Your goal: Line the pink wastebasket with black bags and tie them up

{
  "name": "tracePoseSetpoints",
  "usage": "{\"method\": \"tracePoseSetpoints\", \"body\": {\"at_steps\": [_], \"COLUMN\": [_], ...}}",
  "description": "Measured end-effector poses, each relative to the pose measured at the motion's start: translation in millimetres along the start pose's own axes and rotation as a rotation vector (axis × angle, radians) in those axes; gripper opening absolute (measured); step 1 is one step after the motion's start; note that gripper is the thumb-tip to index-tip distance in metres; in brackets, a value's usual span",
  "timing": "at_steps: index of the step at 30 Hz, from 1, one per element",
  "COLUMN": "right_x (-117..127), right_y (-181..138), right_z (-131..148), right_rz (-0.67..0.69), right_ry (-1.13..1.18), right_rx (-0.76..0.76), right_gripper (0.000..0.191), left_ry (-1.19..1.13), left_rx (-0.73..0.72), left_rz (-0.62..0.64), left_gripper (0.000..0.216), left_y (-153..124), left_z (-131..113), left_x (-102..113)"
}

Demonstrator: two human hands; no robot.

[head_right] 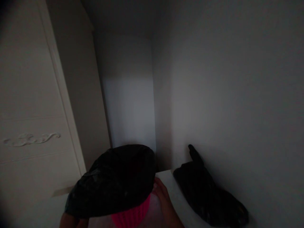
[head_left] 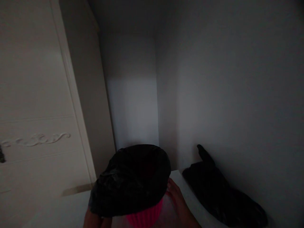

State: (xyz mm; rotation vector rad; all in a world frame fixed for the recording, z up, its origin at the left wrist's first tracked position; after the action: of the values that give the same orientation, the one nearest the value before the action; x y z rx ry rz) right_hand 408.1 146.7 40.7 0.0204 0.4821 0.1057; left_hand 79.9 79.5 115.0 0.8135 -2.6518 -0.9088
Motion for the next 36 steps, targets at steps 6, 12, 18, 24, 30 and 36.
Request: {"method": "tracePoseSetpoints", "body": {"at_steps": [6, 12, 18, 24, 30, 36], "right_x": [7, 10, 9, 17, 3, -23], "right_y": [4, 8, 12, 7, -8, -28], "right_z": [-9, -10, -13, 5, 17, 51], "right_rz": [-0.017, -0.037, -0.026, -0.168, -0.176, -0.336], "right_ry": [-0.013, -0.017, -0.009, -0.086, -0.31, -0.531], "right_rx": [-0.021, 0.009, 0.035, 0.208, 0.481, 0.71], "right_gripper": [0.056, 0.059, 0.058, 0.063, 0.088, 0.082], "left_ry": [0.154, 0.197, 0.081, 0.168, 0.249, 0.271], "left_rx": [-0.168, -0.241, -0.128, -0.218, -0.319, -0.337], "left_rz": [0.097, 0.199, 0.331, 0.364, 0.46, 0.384], "left_gripper": [0.037, 0.037, 0.042, 0.026, 0.032, 0.033], "left_y": [33, 40, 24, 24, 35, 41], "left_z": [-54, -83, -95, -122, -152, -162], "left_x": [-7, -26, -42, -52, -83, -99]}}
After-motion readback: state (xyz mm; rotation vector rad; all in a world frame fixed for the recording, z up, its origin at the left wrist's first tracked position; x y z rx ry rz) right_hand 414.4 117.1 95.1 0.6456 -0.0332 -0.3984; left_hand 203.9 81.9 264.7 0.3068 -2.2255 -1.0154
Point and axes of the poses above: each hand's wrist, its own y-axis towards the middle knuckle, its own x-axis out of the back of the hand, z = x × y, the point moved 4 cm from there along y, towards the middle knuckle, and after that the axes turned 12 degrees about -x, right-handed, at the moved point
